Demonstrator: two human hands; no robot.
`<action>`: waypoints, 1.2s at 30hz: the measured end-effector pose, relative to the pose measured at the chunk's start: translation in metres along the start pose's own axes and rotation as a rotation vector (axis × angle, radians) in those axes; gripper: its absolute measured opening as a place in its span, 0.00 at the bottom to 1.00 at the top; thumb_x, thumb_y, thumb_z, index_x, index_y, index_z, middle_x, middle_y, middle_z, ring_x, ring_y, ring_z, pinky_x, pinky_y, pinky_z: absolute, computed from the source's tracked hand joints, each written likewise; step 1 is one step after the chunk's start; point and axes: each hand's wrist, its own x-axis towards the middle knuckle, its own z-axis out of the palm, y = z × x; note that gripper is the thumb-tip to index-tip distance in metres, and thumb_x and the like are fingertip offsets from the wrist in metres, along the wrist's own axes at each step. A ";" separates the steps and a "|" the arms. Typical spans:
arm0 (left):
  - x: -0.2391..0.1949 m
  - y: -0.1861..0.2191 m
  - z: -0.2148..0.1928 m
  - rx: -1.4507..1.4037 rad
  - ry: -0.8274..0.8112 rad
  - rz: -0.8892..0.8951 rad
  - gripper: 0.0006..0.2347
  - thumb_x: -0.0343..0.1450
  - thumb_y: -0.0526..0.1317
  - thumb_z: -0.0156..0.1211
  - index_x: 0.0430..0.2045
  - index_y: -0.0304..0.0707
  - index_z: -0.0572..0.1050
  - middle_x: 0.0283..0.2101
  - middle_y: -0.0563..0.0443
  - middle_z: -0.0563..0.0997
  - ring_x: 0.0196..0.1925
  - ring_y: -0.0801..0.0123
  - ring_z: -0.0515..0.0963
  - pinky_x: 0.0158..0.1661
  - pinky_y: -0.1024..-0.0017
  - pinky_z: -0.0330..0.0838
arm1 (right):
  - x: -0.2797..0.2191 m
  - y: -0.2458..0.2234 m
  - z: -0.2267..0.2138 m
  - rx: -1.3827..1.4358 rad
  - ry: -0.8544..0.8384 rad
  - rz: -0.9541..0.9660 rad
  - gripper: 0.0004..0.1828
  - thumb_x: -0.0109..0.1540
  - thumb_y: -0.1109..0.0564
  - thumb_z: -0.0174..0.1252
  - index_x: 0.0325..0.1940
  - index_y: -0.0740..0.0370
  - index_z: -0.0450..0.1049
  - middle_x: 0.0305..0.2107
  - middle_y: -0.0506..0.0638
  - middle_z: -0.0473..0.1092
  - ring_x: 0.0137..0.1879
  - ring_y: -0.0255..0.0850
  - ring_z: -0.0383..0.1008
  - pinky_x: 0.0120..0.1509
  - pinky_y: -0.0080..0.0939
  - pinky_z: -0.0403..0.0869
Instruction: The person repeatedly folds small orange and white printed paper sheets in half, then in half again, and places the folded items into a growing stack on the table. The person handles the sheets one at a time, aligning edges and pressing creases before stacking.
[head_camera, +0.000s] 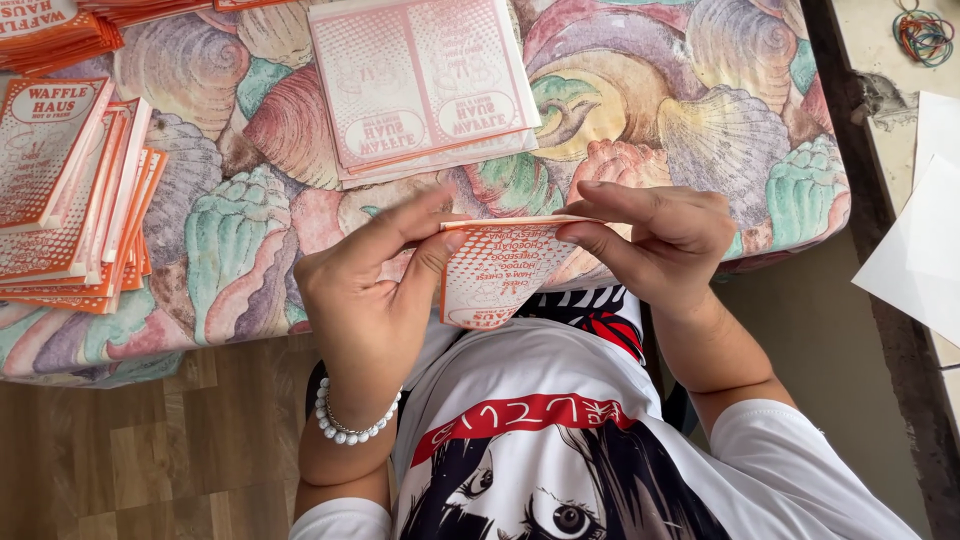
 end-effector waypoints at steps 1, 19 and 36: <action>0.000 0.001 0.001 0.003 0.002 -0.001 0.11 0.74 0.32 0.67 0.49 0.38 0.79 0.43 0.45 0.87 0.44 0.68 0.89 0.46 0.76 0.79 | 0.001 0.000 0.000 0.003 -0.001 -0.001 0.20 0.57 0.63 0.76 0.50 0.68 0.77 0.36 0.60 0.80 0.40 0.42 0.84 0.40 0.31 0.78; -0.001 0.008 0.006 -0.050 -0.035 0.010 0.03 0.74 0.32 0.62 0.37 0.31 0.80 0.39 0.48 0.86 0.42 0.67 0.88 0.44 0.75 0.81 | 0.009 -0.012 -0.007 -0.058 0.052 0.139 0.16 0.53 0.62 0.78 0.40 0.71 0.80 0.31 0.58 0.79 0.34 0.37 0.80 0.33 0.26 0.69; 0.003 0.002 0.000 -0.088 -0.076 0.115 0.03 0.75 0.27 0.59 0.32 0.30 0.78 0.42 0.40 0.85 0.49 0.53 0.87 0.53 0.64 0.80 | 0.044 -0.029 -0.015 0.259 -0.172 0.245 0.04 0.58 0.71 0.68 0.33 0.76 0.78 0.30 0.66 0.76 0.33 0.49 0.81 0.37 0.37 0.78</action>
